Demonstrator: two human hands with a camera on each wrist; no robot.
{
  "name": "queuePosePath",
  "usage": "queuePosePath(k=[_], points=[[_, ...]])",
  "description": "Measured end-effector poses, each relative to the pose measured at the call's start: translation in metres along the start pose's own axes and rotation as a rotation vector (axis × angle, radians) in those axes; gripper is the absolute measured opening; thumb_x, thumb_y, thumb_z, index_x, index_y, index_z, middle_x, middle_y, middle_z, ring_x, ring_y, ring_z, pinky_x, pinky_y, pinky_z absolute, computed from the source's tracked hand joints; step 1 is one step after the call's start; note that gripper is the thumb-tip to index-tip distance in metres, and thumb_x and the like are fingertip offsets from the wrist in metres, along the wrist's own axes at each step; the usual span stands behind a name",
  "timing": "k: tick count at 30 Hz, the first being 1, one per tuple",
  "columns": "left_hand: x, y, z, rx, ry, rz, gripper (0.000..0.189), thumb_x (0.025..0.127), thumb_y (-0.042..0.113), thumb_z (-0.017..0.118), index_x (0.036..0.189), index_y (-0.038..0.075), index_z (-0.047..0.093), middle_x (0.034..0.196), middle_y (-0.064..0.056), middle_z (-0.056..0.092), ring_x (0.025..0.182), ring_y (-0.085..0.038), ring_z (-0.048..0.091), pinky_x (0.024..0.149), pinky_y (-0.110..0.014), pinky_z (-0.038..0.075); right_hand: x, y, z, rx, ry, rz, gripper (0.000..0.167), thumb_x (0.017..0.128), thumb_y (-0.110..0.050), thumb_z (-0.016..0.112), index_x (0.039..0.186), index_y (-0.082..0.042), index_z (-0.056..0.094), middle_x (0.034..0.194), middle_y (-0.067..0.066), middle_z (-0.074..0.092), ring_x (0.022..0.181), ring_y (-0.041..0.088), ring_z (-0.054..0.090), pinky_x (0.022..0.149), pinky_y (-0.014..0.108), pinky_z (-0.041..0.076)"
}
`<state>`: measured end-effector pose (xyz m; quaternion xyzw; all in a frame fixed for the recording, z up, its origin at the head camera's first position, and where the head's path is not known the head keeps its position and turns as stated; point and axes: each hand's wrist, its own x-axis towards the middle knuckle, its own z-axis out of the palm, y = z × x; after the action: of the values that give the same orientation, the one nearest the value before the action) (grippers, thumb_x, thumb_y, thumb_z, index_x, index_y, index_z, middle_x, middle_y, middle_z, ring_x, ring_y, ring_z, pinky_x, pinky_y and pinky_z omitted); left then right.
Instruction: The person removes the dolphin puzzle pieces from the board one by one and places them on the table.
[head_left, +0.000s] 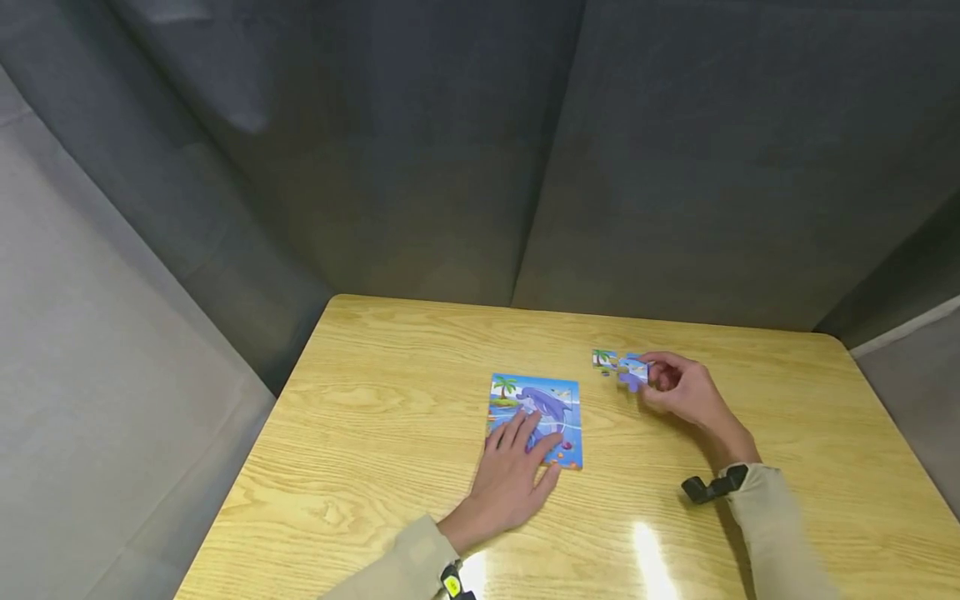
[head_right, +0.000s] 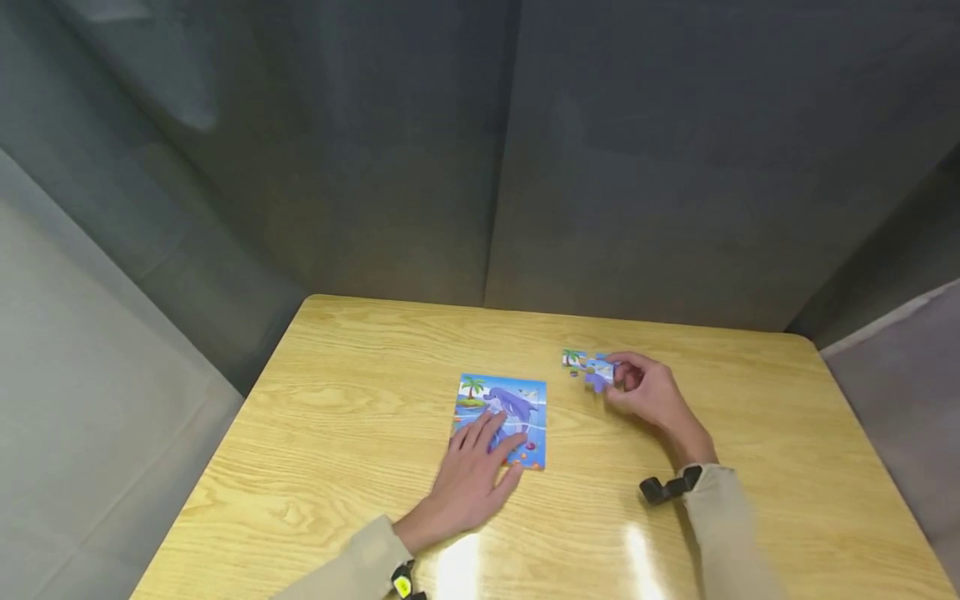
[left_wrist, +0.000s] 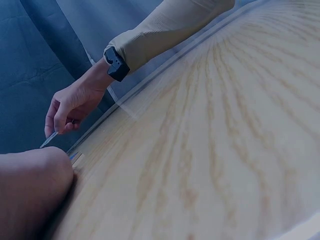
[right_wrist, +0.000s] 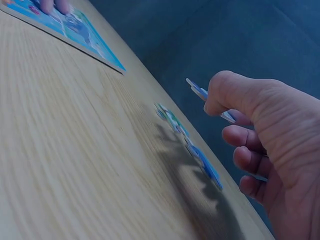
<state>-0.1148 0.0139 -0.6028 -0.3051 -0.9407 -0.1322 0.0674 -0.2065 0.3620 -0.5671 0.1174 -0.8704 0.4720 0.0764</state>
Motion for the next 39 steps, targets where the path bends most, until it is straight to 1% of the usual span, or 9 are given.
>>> queuePosePath(k=[6,12,18,24,30,34,39], points=[[0.000,0.001,0.000,0.003,0.001,0.002,0.049,0.111,0.050,0.032,0.155,0.037,0.047,0.169,-0.007,0.030,0.158,-0.032,0.023,0.121,-0.054,0.028,-0.001,0.014,-0.013,-0.006,0.016,0.038,0.044,0.078,0.009,0.080,0.120,0.004,0.070,0.091,0.022,0.064,0.070,0.018,0.053,0.057,0.018,0.043],[-0.001,0.002,-0.001,-0.004,0.008,0.010,0.049,0.111,0.049,0.032,0.155,0.035,0.048,0.169,-0.008,0.030,0.158,-0.033,0.023,0.121,-0.055,0.029,-0.002,0.028,-0.027,-0.018,0.018,0.088,0.042,0.081,0.004,0.082,0.121,0.004,0.070,0.093,0.023,0.064,0.072,0.012,0.054,0.060,0.019,0.045],[-0.002,0.002,-0.001,0.002,0.005,0.010,0.049,0.111,0.050,0.031,0.155,0.035,0.047,0.169,-0.008,0.030,0.158,-0.033,0.022,0.121,-0.054,0.028,-0.004,0.041,-0.041,-0.074,0.022,0.138,0.043,0.083,-0.004,0.085,0.122,0.003,0.069,0.097,0.021,0.065,0.076,0.012,0.055,0.065,0.017,0.046],[-0.001,0.001,0.000,0.005,-0.002,0.005,0.049,0.111,0.051,0.031,0.155,0.036,0.047,0.169,-0.007,0.030,0.158,-0.032,0.022,0.121,-0.054,0.028,-0.005,0.056,-0.050,-0.088,0.033,0.177,0.046,0.082,-0.005,0.086,0.123,0.005,0.068,0.097,0.019,0.063,0.080,0.013,0.056,0.067,0.013,0.045],[0.001,0.001,0.000,-0.002,0.008,0.004,0.048,0.111,0.050,0.032,0.155,0.036,0.048,0.168,-0.007,0.031,0.157,-0.033,0.024,0.121,-0.055,0.029,-0.004,0.064,-0.054,-0.128,-0.022,0.221,0.045,0.085,-0.012,0.085,0.124,0.003,0.068,0.097,0.016,0.062,0.078,0.010,0.052,0.065,0.018,0.042],[-0.001,0.002,-0.001,-0.023,-0.002,0.009,0.048,0.111,0.049,0.033,0.155,0.035,0.048,0.168,-0.008,0.031,0.157,-0.034,0.024,0.120,-0.056,0.029,-0.005,0.064,-0.056,-0.158,-0.064,0.223,0.044,0.087,-0.010,0.082,0.124,0.005,0.065,0.096,0.014,0.060,0.076,0.011,0.049,0.064,0.022,0.039],[-0.003,0.002,0.000,-0.015,-0.005,0.016,0.048,0.111,0.049,0.032,0.154,0.034,0.048,0.168,-0.008,0.032,0.157,-0.034,0.025,0.120,-0.055,0.030,-0.005,0.066,-0.055,-0.188,-0.070,0.220,0.042,0.086,-0.008,0.081,0.124,0.003,0.066,0.093,0.011,0.058,0.074,0.012,0.047,0.064,0.024,0.037]])
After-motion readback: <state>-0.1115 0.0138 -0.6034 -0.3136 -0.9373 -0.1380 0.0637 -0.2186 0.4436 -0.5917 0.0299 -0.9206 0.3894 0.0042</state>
